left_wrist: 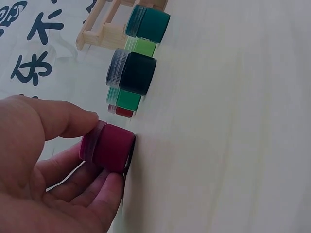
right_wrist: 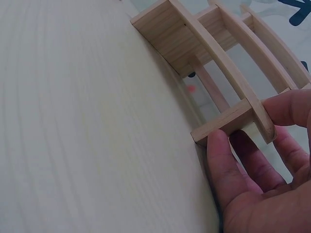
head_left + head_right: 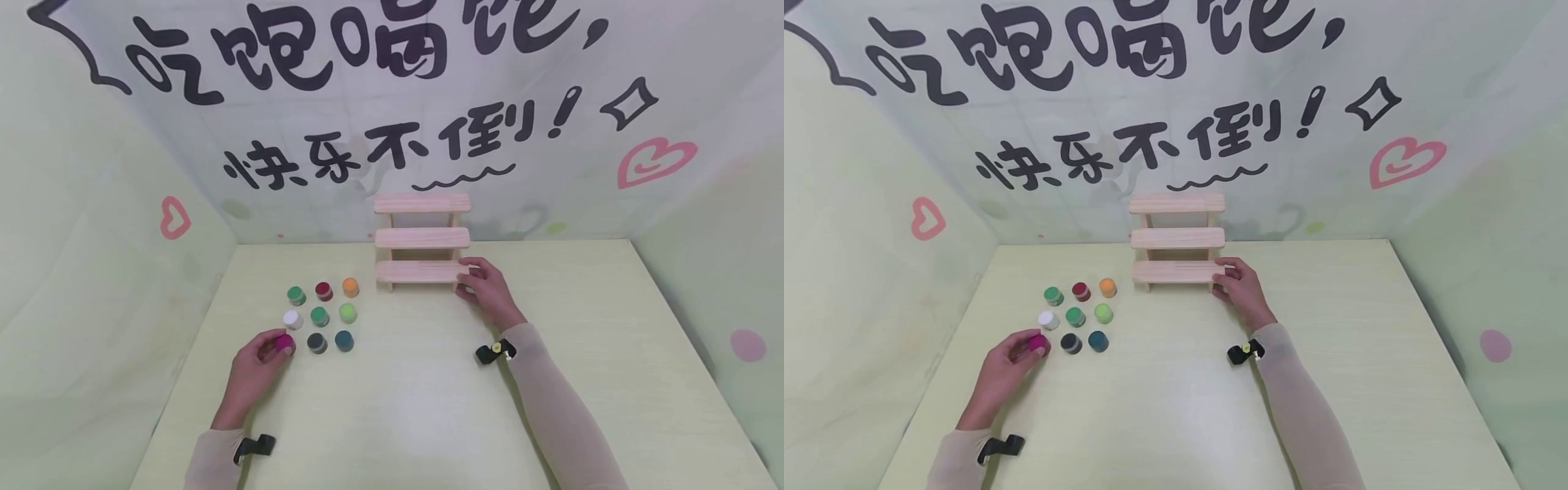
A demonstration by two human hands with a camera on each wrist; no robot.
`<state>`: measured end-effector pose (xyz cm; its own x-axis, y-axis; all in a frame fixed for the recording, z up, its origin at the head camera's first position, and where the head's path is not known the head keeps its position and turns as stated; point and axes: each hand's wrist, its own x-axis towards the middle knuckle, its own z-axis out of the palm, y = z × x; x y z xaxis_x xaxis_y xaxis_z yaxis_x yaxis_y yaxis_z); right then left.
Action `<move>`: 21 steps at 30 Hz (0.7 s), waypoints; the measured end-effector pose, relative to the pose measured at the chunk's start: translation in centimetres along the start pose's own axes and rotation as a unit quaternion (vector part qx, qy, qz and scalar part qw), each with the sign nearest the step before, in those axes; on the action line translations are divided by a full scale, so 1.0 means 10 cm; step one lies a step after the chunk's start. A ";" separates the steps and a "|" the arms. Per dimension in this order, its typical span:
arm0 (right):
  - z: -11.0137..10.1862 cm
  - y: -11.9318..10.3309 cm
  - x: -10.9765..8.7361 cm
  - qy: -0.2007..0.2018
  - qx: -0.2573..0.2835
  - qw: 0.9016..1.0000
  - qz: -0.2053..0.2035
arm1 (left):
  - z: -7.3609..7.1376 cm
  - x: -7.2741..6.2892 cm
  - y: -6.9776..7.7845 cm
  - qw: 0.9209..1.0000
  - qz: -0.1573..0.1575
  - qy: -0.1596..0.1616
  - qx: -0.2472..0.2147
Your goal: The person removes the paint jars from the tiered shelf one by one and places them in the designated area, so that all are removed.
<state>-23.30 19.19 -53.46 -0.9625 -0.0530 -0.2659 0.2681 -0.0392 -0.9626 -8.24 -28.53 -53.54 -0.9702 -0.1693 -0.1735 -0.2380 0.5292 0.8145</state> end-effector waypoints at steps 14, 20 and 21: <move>-0.08 -0.01 0.01 -0.026 -0.019 0.999 -0.025 | 0.03 0.02 0.02 1.000 0.001 0.007 0.003; -0.21 0.00 -0.12 0.011 -0.134 0.989 -0.068 | -0.03 -0.04 0.17 0.999 0.000 0.034 -0.002; -0.24 -0.01 -0.16 0.020 -0.158 0.984 -0.076 | -0.03 -0.04 0.20 0.999 0.005 0.040 -0.005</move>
